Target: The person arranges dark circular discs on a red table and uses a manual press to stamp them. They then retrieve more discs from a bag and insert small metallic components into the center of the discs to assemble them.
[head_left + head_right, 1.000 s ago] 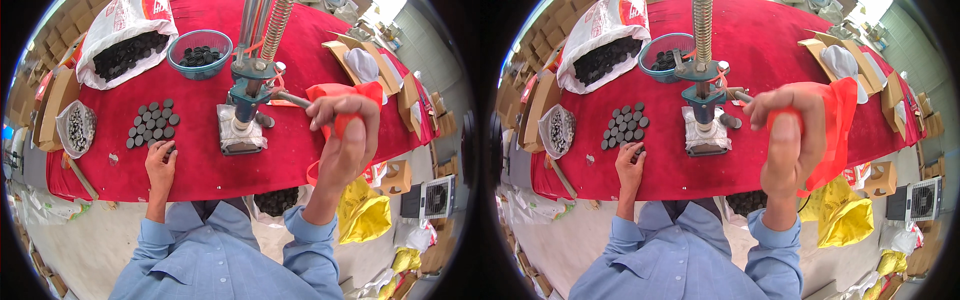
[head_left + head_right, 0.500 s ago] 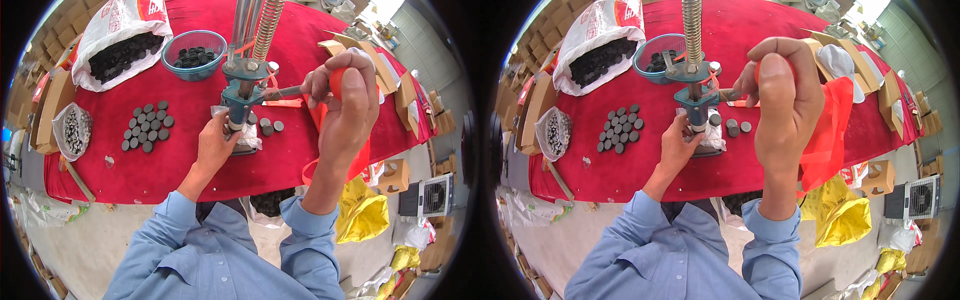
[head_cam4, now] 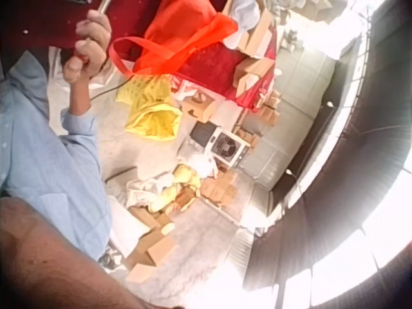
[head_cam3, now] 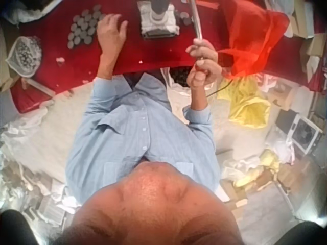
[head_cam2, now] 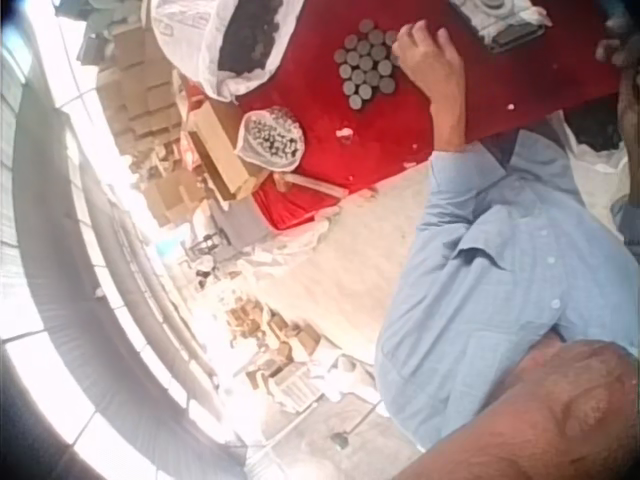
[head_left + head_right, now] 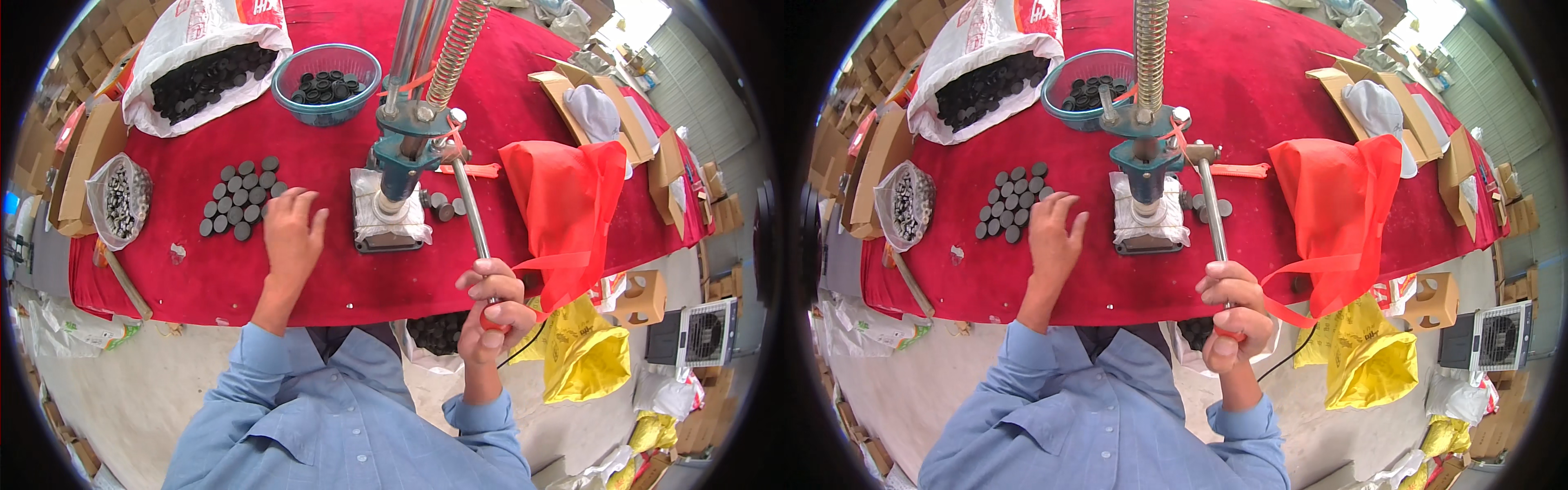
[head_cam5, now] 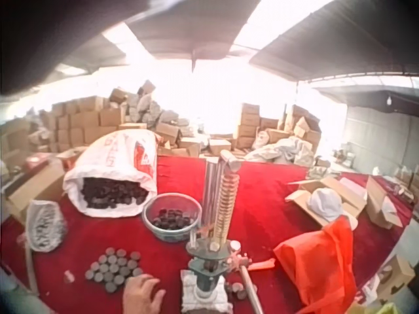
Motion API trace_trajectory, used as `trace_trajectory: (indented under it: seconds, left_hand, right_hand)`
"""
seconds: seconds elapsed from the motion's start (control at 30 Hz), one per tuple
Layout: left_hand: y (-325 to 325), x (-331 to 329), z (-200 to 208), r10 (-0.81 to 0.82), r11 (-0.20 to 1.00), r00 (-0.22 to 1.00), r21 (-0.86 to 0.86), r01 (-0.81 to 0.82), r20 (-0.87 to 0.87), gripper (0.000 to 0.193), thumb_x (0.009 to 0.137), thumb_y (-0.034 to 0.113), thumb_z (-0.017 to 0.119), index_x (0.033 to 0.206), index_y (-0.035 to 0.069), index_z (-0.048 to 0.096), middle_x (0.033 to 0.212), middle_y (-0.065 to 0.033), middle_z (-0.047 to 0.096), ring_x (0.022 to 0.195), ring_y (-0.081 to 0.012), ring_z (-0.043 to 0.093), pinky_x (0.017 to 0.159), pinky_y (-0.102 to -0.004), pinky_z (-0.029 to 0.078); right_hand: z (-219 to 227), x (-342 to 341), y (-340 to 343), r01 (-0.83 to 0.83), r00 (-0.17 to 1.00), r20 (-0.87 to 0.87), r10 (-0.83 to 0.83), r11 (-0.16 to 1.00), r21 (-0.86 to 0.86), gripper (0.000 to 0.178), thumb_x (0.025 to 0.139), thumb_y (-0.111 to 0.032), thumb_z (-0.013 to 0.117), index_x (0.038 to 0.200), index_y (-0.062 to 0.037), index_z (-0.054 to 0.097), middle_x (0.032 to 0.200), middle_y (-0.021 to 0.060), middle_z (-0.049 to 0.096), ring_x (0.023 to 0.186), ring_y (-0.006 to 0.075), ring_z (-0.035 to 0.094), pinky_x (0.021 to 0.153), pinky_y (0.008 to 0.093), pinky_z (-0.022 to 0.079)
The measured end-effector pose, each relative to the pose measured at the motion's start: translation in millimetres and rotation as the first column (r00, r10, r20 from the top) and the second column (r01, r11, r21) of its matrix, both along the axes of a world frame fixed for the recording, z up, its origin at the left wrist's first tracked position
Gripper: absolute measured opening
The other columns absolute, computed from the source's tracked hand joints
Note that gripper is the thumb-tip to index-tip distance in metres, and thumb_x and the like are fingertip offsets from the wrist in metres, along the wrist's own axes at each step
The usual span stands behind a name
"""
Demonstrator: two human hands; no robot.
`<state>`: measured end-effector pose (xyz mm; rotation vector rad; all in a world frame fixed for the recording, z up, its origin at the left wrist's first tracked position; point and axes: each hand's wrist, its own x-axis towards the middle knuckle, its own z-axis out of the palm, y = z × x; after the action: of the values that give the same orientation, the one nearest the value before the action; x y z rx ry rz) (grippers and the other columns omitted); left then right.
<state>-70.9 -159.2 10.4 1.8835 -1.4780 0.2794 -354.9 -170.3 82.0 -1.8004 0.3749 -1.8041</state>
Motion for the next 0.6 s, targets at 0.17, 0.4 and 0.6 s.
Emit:
trace_trajectory:
  seconds: [0.17, 0.4, 0.6]
  left_hand:
    - [38, 36, -12, 0.125, 0.981, 0.989, 0.141, -0.134, 0.075, 0.033, 0.088, 0.011, 0.078, 0.119, 0.003, 0.072, 0.131, -0.0140, 0.062, 0.119, -0.0354, 0.057, 0.103, -0.0470, 0.047]
    - [66, 41, -20, 0.066, 0.996, 0.969, 0.072, -0.050, -0.239, 0.042, 0.087, 0.005, 0.079, 0.129, 0.002, 0.071, 0.121, -0.0156, 0.065, 0.094, -0.0272, 0.067, 0.078, -0.0367, 0.057]
    - [37, 1, 7, -0.035, 0.999, 0.920, -0.011, 0.033, -0.390, 0.052, 0.082, 0.005, 0.086, 0.131, 0.002, 0.070, 0.103, -0.0113, 0.073, 0.077, -0.0175, 0.068, 0.070, -0.0316, 0.057]
  right_hand:
    - [-5, 3, -4, -0.010, 1.000, -0.016, 0.009, 1.000, -0.006, 0.037, 0.109, -0.050, 0.054, 0.109, -0.0138, 0.048, 0.098, 0.0164, 0.060, 0.111, 0.0359, 0.063, 0.069, 0.0389, 0.059]
    - [9, -4, -8, -0.007, 0.997, -0.078, 0.005, 1.000, -0.019, 0.040, 0.108, -0.050, 0.054, 0.107, -0.0108, 0.047, 0.094, 0.0169, 0.060, 0.102, 0.0355, 0.065, 0.069, 0.0392, 0.058]
    - [73, 8, -32, -0.085, 0.996, -0.031, 0.085, 0.996, 0.000, 0.034, 0.107, -0.035, 0.055, 0.106, -0.0018, 0.052, 0.086, 0.0170, 0.061, 0.084, 0.0292, 0.064, 0.074, 0.0398, 0.057]
